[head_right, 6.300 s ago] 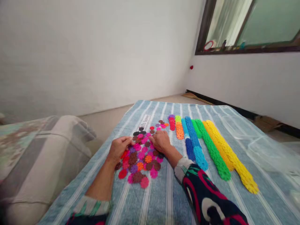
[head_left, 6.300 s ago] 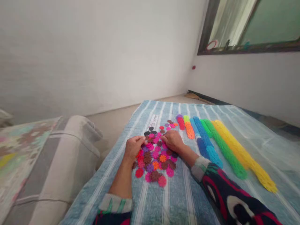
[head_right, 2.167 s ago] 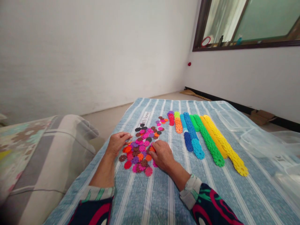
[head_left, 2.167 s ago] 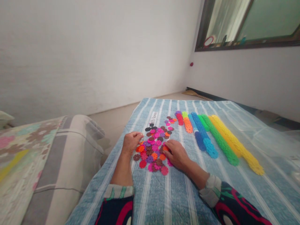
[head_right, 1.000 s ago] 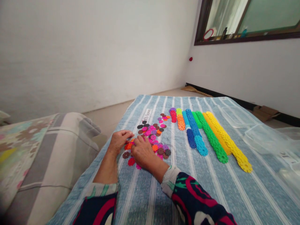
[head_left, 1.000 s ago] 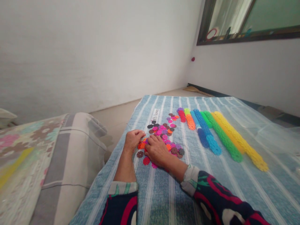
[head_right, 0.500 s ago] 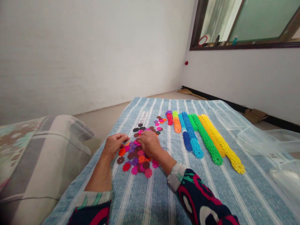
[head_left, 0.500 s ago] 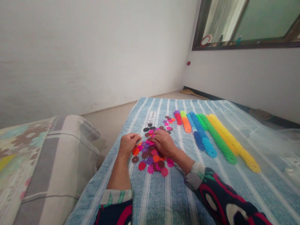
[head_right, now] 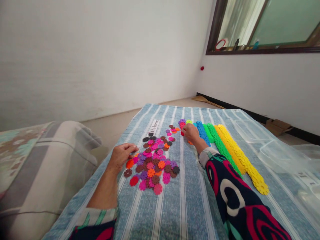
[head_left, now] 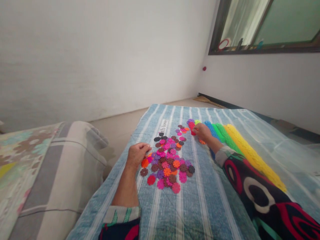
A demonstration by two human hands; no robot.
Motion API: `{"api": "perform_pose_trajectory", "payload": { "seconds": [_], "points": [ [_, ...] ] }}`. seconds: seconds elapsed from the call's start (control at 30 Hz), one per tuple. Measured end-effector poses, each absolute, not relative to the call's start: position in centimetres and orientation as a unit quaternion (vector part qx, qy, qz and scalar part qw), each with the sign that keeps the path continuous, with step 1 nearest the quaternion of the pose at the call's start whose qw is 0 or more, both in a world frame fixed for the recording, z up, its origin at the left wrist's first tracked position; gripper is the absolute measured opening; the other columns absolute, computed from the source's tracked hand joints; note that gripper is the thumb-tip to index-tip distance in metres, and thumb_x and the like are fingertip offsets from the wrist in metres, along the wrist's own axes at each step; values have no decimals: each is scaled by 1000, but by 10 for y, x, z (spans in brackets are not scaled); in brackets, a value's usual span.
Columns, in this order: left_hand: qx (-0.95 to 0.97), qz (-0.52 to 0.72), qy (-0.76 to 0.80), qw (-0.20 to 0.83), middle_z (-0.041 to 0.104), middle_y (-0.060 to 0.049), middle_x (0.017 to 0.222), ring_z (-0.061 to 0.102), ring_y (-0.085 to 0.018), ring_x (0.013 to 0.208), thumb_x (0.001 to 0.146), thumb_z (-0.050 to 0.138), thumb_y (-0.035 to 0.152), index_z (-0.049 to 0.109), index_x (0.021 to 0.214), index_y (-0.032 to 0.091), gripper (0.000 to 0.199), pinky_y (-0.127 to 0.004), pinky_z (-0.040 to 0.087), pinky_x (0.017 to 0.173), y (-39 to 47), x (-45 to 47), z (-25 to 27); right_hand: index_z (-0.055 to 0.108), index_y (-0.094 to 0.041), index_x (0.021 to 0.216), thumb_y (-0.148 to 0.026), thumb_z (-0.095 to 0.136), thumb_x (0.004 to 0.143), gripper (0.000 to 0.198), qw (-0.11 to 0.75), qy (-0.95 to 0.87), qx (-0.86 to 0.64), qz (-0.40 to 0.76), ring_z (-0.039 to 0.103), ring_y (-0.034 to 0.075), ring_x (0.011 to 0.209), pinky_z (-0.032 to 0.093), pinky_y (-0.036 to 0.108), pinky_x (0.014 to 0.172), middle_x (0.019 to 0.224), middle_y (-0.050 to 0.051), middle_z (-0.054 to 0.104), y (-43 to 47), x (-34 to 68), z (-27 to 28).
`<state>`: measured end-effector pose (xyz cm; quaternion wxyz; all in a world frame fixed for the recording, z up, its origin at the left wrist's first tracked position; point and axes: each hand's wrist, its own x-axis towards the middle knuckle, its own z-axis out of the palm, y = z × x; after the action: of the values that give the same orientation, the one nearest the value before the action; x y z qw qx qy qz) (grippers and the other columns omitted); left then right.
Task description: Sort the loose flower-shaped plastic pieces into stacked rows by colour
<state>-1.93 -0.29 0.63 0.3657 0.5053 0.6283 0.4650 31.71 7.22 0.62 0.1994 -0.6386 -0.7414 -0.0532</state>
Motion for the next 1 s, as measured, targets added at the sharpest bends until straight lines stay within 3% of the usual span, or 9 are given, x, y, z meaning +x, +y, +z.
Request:
{"api": "perform_pose_trajectory", "payload": {
  "seconds": [0.2, 0.5, 0.77, 0.87, 1.0],
  "points": [
    [496, 469, 630, 371, 71, -5, 67, 59, -15, 58, 58, 66, 38, 72, 70, 14, 27, -24, 47, 49, -3, -18, 6, 71, -18, 68, -21, 55, 90, 27, 151, -743, -650, -45, 57, 17, 76, 32, 26, 62, 83, 8, 68, 76, 318, 3],
    [486, 470, 630, 381, 71, -4, 67, 58, -14, 55, 57, 66, 38, 71, 69, 14, 28, -24, 47, 49, -4, -17, 7, 72, -16, 75, -16, 52, 91, 26, 165, -761, -624, -59, 58, 24, 89, 38, 31, 75, 87, 14, 67, 57, 304, 12],
    [500, 471, 624, 373, 70, -4, 66, 59, -15, 58, 58, 66, 38, 71, 68, 13, 27, -24, 48, 50, -5, -16, 6, 71, -21, 79, -28, 60, 93, 19, 198, -893, -404, -4, 57, 16, 90, 41, 26, 82, 88, 3, 65, -27, 200, 20],
    [505, 470, 623, 368, 70, -3, 66, 60, -15, 58, 59, 66, 39, 70, 69, 14, 28, -23, 48, 50, -4, -17, 4, 72, -20, 82, -30, 62, 92, 17, 220, -934, -281, 13, 55, 19, 95, 42, 32, 86, 92, 5, 63, -57, 165, 18],
    [500, 470, 624, 374, 72, -4, 69, 61, -16, 60, 59, 66, 40, 70, 71, 14, 29, -24, 48, 50, -3, -17, 4, 71, -20, 94, -42, 73, 82, 26, 195, -939, -282, -10, 50, 27, 106, 45, 38, 86, 101, 8, 62, -75, 143, 10]
  ]
}}
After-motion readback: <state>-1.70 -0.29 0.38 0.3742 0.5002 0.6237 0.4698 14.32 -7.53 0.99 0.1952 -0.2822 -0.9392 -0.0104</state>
